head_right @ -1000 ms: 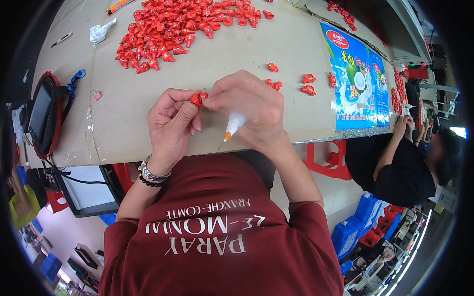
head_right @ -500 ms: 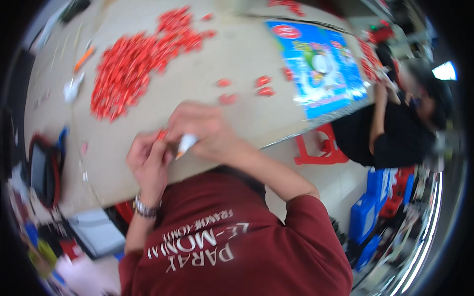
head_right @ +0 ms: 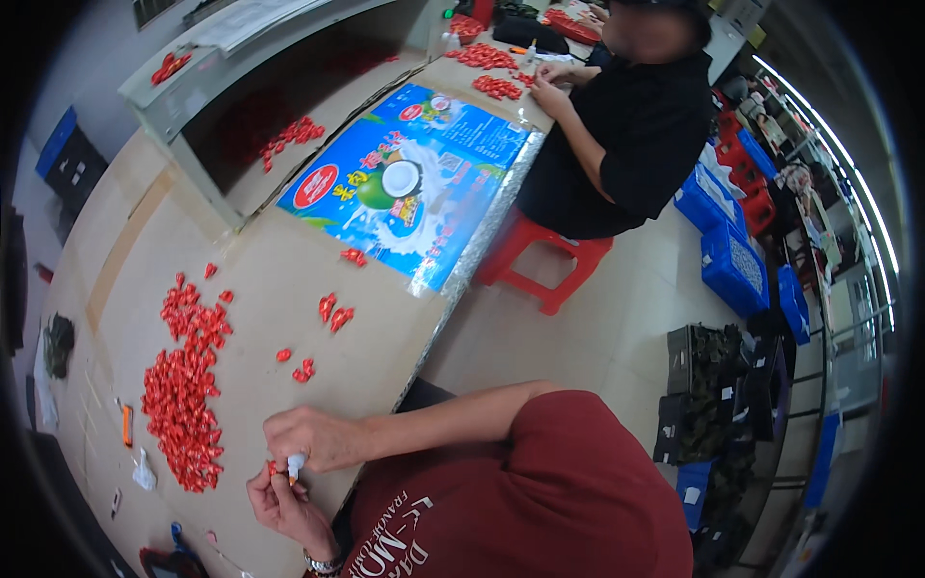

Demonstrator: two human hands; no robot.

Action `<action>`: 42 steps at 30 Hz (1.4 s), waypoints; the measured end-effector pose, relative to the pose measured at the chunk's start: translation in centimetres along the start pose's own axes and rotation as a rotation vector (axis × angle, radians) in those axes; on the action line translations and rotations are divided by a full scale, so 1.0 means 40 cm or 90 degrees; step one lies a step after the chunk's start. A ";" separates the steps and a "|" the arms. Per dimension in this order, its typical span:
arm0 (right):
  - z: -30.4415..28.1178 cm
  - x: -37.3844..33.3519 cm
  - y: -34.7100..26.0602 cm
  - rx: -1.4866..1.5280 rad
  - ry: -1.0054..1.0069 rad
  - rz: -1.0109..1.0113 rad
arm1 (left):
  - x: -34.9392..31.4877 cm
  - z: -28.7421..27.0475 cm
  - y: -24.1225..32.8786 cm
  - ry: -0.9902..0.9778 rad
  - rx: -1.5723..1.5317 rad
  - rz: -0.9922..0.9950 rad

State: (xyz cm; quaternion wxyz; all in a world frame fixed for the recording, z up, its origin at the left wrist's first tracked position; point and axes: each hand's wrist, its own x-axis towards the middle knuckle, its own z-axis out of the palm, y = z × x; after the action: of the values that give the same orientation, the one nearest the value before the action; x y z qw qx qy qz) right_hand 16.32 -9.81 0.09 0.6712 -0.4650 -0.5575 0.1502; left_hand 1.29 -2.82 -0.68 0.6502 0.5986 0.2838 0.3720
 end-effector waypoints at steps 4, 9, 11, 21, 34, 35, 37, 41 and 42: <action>0.009 -0.001 0.003 0.022 -0.004 0.028 | -0.002 -0.002 0.000 0.016 0.007 0.001; 0.000 -0.001 0.003 0.013 -0.014 0.045 | -0.002 0.032 0.036 0.078 0.000 -0.071; -0.002 -0.001 0.003 0.012 -0.020 0.052 | 0.002 0.029 0.026 0.080 0.011 -0.062; 0.002 0.008 -0.006 0.008 0.032 0.019 | 0.003 0.012 0.000 0.029 0.043 0.003; 0.005 0.000 0.008 -0.002 0.018 0.032 | 0.004 0.015 0.006 0.027 0.049 0.004; 0.005 -0.003 0.010 0.006 0.006 0.044 | 0.004 0.016 0.006 0.030 0.052 0.010; 0.003 -0.002 0.009 0.006 0.007 0.040 | 0.004 0.016 0.005 0.029 0.054 0.015; 0.004 -0.004 0.010 0.006 0.011 0.037 | 0.005 0.013 0.001 0.023 0.051 0.020; 0.004 -0.005 0.012 0.004 0.011 0.037 | 0.005 0.013 0.000 0.021 0.050 0.022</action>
State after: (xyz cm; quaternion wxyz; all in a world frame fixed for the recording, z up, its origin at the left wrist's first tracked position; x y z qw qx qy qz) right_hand 16.26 -9.63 -0.40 0.6727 -0.4798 -0.5377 0.1677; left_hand 1.81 -2.94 -0.60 0.6151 0.6219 0.2987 0.3816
